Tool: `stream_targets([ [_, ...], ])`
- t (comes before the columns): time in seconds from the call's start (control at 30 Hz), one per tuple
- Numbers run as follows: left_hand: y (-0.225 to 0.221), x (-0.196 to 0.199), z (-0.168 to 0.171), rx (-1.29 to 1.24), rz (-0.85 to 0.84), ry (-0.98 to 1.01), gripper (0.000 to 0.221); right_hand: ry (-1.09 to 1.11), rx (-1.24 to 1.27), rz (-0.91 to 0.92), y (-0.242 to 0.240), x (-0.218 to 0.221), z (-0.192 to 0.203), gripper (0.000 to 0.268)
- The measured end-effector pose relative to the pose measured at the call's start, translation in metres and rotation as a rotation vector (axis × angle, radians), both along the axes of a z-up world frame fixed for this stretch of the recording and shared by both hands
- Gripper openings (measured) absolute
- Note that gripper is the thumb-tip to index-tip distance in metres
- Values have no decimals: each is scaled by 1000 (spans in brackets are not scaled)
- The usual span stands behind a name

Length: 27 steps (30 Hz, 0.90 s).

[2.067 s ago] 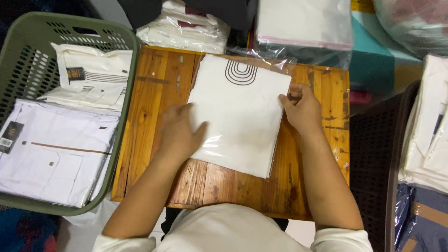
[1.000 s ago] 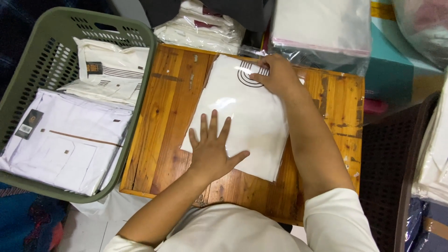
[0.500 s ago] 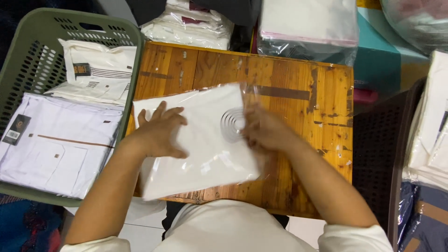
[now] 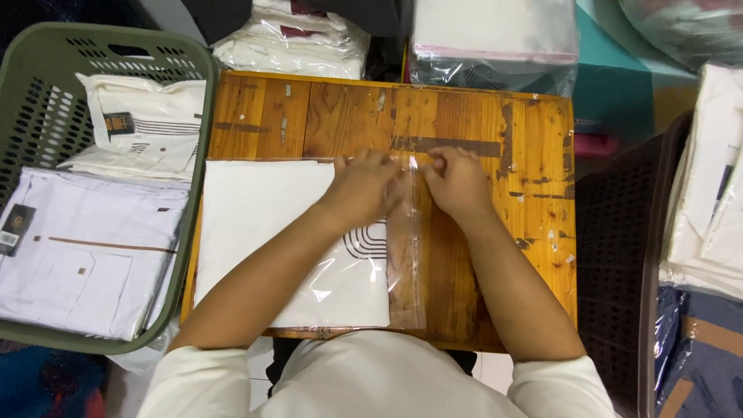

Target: Packaging folded white shirts into clear plastic bags and placing them into a storage basket.

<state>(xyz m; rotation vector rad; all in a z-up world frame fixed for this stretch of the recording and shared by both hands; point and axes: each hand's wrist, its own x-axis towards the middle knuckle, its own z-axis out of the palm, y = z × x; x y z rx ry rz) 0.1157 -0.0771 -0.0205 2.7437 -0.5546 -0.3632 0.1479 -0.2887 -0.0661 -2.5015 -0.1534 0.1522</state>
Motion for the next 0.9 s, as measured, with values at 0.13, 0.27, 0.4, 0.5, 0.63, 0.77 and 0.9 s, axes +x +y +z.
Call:
stream_targets([
  [0.13,-4,45,-40,-112,165,-78,37,25,-180,66,20,11,-4,26],
  [0.27,-7,60,-64,-204,184,24,21,65,29,22,19,10,-3,16],
  [0.4,-9,43,-48,-399,185,52,16,-109,292,33,18,3,-5,5],
  [0.5,-4,39,-27,-554,194,99,14,60,488,-31,24,-2,14,15],
  [0.63,0,45,-53,-647,260,137,13,-108,374,-69,21,-7,4,10],
  [0.77,-1,41,-44,-690,278,160,14,-289,241,4,21,-12,5,13],
  [0.9,1,39,-36,-701,301,172,13,-379,178,15,25,-14,2,2],
])
